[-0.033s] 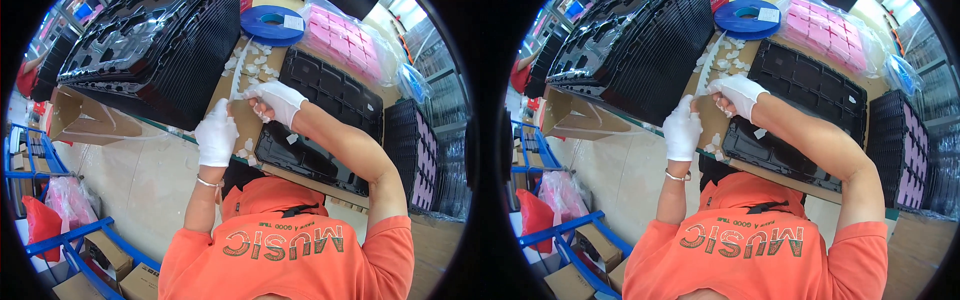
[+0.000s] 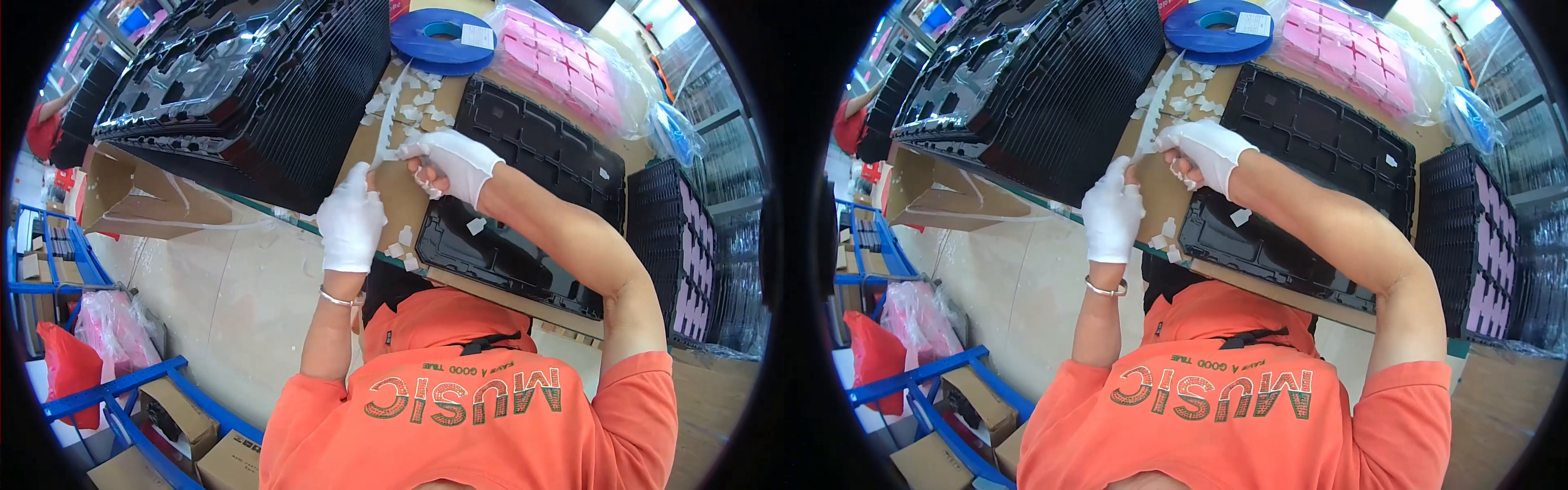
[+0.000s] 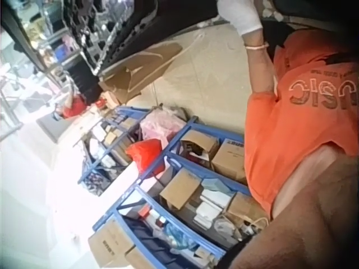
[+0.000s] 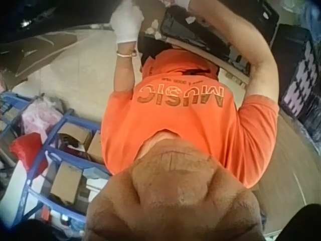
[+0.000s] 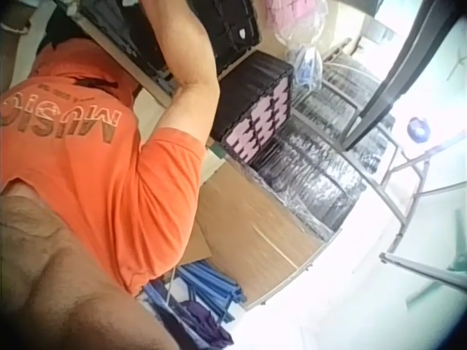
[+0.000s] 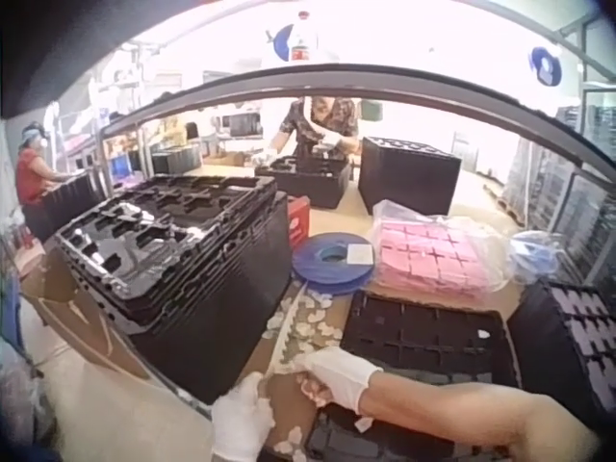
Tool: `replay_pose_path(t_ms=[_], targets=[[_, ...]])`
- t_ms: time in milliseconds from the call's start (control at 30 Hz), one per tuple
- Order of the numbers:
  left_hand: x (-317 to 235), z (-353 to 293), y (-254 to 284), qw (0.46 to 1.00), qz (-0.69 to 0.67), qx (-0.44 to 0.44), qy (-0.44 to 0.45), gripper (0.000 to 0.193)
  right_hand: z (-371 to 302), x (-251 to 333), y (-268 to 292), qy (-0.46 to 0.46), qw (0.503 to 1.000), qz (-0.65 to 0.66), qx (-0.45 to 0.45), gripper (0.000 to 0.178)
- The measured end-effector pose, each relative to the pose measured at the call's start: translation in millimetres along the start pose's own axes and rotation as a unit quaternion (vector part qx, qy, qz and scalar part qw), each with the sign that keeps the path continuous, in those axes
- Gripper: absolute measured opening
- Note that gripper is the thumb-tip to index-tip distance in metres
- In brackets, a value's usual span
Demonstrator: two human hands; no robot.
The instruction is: The person applies stickers onto a black plastic tray, places a foam sheet into the tray, and stacks the assembled tray onto a pile before applying stickers to another tray.
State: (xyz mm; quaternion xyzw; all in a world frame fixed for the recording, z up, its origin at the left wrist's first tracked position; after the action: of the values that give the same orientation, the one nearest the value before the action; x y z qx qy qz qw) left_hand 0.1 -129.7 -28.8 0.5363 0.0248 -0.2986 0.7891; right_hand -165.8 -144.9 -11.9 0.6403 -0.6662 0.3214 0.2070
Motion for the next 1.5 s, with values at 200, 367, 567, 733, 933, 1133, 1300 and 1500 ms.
replay_pose_path(t_ms=[200,367,567,733,933,1133,1300,1500], targets=[[22.8,-10.7,-7.3,0.949,-0.291,0.01,0.123,0.024,-98.5,9.0,76.7,0.12,0.979,-0.144,-0.081,0.018],[24.6,-16.5,9.5,0.917,-0.344,0.012,0.202,0.026,-209.3,-50.3,161.1,0.06,0.944,-0.154,-0.287,0.018],[-16.1,-7.1,24.6,0.995,0.003,-0.058,-0.08,0.024,-240.4,-133.2,181.9,0.022,0.85,-0.326,-0.413,0.033],[-73.4,1.5,43.3,0.983,-0.042,-0.071,-0.162,0.027,-237.5,-156.5,189.3,-0.022,0.756,-0.426,-0.497,0.03],[-166.3,-13.1,36.9,0.939,-0.123,0.082,-0.312,0.029,-269.9,-162.9,158.2,0.105,0.624,-0.572,-0.522,0.028],[-197.8,-4.3,24.8,0.921,-0.075,0.142,-0.356,0.034,-254.7,-175.0,160.9,0.148,0.599,-0.604,-0.504,0.047],[-147.7,11.5,27.3,0.951,-0.013,0.13,-0.282,0.031,-259.3,-178.6,156.3,0.154,0.581,-0.659,-0.452,0.048],[-231.9,2.5,-6.2,0.881,-0.166,0.212,-0.388,0.018,-264.9,-164.6,166.1,0.194,0.656,-0.578,-0.445,0.041]])
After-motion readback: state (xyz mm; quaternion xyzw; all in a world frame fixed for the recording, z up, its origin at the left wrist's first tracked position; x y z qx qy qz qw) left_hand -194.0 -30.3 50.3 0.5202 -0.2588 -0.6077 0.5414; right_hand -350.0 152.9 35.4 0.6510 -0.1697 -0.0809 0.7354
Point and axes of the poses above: each hand's wrist, its own z-axis towards the middle knuckle, its own y-axis out of the back of the hand, x = y × z, the point moved 5 cm from there along z, towards the middle knuckle, and after that the axes turned 6 degrees about -y, right-handed, at the moved point
